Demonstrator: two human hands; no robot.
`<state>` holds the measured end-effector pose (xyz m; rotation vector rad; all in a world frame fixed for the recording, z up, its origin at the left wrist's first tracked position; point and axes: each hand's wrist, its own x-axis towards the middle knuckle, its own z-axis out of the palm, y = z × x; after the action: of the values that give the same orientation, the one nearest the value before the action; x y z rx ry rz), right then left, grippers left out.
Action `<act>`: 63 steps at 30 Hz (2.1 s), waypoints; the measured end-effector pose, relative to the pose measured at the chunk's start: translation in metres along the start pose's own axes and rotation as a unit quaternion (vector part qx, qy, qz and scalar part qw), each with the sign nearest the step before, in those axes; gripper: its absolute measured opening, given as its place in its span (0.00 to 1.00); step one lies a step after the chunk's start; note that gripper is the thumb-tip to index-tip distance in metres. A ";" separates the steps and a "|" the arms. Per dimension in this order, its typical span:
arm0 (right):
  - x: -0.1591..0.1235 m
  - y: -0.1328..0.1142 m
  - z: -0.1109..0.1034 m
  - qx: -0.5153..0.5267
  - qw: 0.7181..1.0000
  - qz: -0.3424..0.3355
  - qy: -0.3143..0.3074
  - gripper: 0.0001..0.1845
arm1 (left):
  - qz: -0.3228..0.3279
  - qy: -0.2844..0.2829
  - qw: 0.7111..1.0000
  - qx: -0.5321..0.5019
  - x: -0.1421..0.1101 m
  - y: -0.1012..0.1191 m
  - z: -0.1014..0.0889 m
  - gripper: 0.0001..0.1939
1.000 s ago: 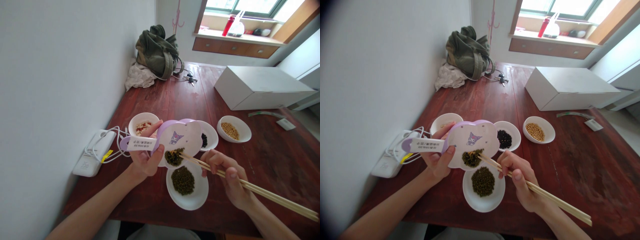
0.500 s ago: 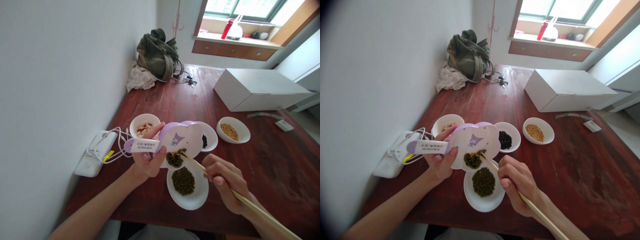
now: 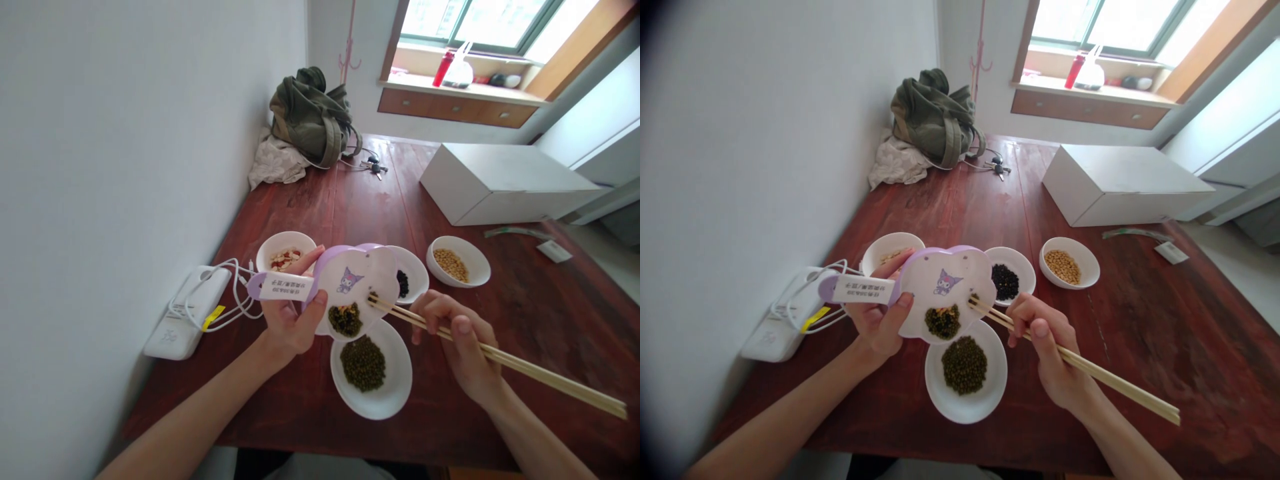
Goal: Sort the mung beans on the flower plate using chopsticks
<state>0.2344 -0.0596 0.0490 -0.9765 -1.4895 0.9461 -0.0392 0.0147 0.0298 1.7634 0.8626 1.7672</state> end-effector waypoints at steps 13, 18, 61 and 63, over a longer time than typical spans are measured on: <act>0.004 0.003 0.006 0.058 0.998 0.006 0.024 0.26 | -0.037 0.011 0.999 -0.013 0.000 -0.001 0.002 0.19; 0.006 0.008 0.006 0.150 0.987 0.041 0.047 0.26 | -0.032 0.011 0.999 -0.015 0.001 -0.003 0.001 0.17; 0.003 0.007 -0.024 -0.067 0.971 -0.227 0.012 0.31 | -0.050 0.023 0.998 0.007 0.001 -0.003 -0.003 0.17; 0.003 0.009 -0.025 -0.123 0.964 -0.236 0.001 0.24 | -0.033 0.019 0.999 0.007 0.002 0.000 -0.002 0.18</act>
<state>0.2598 -0.0524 0.0446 -0.7401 -1.7624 0.4241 -0.0415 0.0161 0.0315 1.6949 0.9393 1.7615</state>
